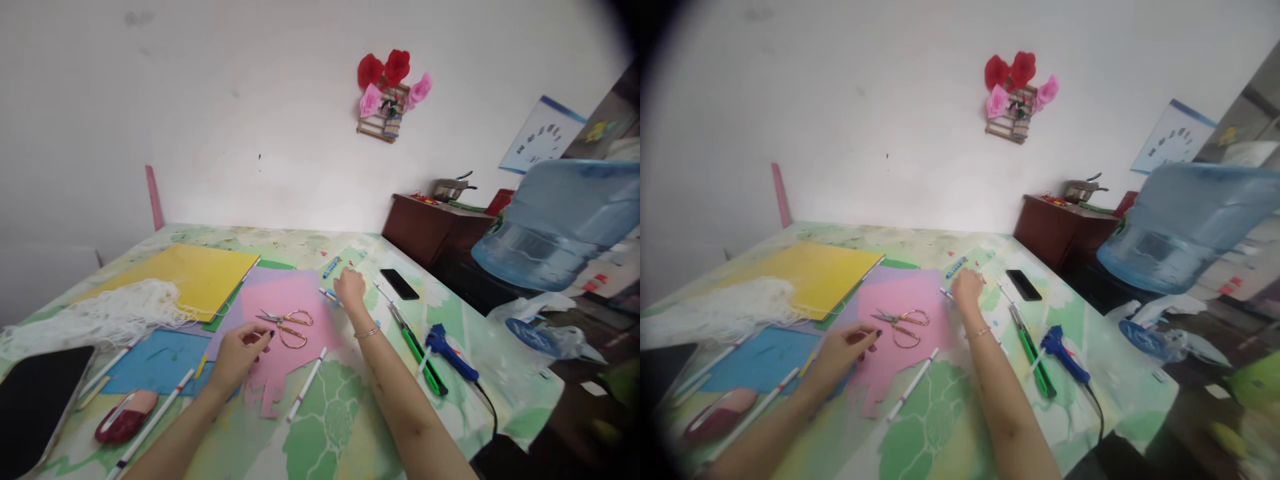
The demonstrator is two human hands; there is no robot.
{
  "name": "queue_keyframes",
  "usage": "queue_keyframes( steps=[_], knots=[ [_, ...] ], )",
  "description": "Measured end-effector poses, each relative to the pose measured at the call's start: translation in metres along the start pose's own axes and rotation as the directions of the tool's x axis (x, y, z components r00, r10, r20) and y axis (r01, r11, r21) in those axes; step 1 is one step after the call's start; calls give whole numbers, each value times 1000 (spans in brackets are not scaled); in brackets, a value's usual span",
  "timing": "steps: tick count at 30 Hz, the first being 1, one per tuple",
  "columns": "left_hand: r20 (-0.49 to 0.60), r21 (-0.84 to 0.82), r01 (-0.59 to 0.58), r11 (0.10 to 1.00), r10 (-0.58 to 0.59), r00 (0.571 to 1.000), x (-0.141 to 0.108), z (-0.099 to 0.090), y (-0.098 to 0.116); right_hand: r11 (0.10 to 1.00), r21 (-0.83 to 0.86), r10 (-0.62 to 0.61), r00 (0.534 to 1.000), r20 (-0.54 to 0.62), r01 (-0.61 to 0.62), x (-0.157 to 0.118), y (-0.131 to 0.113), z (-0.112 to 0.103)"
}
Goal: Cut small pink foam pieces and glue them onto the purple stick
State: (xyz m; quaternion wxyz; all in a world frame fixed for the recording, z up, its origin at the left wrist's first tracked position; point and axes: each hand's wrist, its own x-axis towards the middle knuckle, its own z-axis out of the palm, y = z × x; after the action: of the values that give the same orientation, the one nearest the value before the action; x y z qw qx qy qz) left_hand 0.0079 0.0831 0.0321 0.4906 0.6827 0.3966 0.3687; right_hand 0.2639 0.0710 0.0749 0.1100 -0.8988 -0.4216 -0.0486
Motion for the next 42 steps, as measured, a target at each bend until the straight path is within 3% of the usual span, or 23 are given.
queue_keyframes(
  steps=[2,5,10,15,19,22,26,29,33,38,42],
  knots=[
    [19,1,-32,999,32,999,-2,3,0,992,5,124,992,-23,-124,5,22,7],
    [30,6,-65,998,65,997,-3,5,-1,977,37,211,977,15,-212,9,42,19],
    [32,26,-76,997,75,997,-2,3,-2,967,132,203,973,110,-216,18,50,33],
    [15,-23,-89,996,89,996,2,0,-6,950,260,145,983,113,-171,19,51,26],
    [-14,-105,-102,989,101,995,6,-2,-4,917,394,55,997,50,-70,5,38,18],
    [-47,-236,-131,963,124,991,7,-5,-1,846,526,-95,995,-10,86,-21,10,22],
    [-125,-314,-167,935,133,983,8,-13,5,677,688,-292,953,-78,263,-72,-33,37],
    [-173,-321,-191,928,140,975,7,-19,9,559,756,-405,908,-109,340,-107,-50,43],
    [-187,-332,-227,915,172,967,3,-18,13,468,787,-493,858,-145,402,-132,-53,44],
    [-180,-352,-293,889,243,953,-1,-14,13,459,764,-555,818,-153,454,-142,-50,45],
    [-214,-359,-297,885,232,949,-3,-15,15,453,775,-584,804,-116,441,-148,-49,45]
  ],
)
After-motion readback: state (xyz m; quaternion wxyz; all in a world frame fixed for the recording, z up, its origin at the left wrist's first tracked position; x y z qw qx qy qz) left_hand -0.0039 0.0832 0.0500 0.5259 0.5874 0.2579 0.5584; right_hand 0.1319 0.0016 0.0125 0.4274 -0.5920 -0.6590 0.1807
